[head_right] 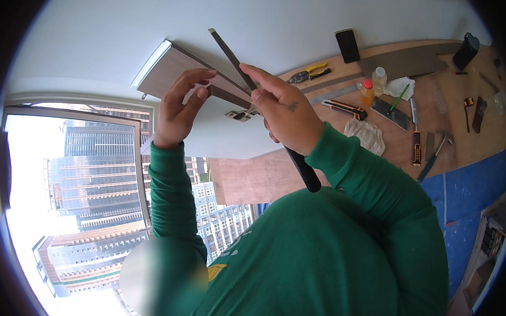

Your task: The person wipes a wooden cabinet door with a cloth, then uses a chisel to trim and fit a wooden edge strip along the door's edge. The person repeatedly aligns and taps the strip into place while working on a workbench.

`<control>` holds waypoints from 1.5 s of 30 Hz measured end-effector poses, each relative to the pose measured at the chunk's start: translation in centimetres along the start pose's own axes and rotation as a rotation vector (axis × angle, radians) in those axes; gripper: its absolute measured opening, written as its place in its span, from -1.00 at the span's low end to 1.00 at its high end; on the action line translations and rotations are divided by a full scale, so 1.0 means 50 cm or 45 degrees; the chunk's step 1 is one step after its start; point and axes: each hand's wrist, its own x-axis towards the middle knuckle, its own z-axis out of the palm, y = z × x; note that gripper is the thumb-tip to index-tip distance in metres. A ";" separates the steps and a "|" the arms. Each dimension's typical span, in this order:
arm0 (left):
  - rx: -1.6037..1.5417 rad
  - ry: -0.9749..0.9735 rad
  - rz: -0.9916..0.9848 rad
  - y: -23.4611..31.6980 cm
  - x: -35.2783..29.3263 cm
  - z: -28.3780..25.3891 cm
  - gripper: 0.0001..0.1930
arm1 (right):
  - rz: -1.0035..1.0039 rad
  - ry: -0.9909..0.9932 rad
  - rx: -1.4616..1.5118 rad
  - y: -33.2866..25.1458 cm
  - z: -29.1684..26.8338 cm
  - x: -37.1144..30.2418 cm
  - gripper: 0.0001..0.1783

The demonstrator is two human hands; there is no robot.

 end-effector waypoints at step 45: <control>0.375 0.344 0.201 -0.035 -0.006 -0.014 -0.50 | 0.267 -0.391 -0.657 -0.129 -0.052 0.051 -0.43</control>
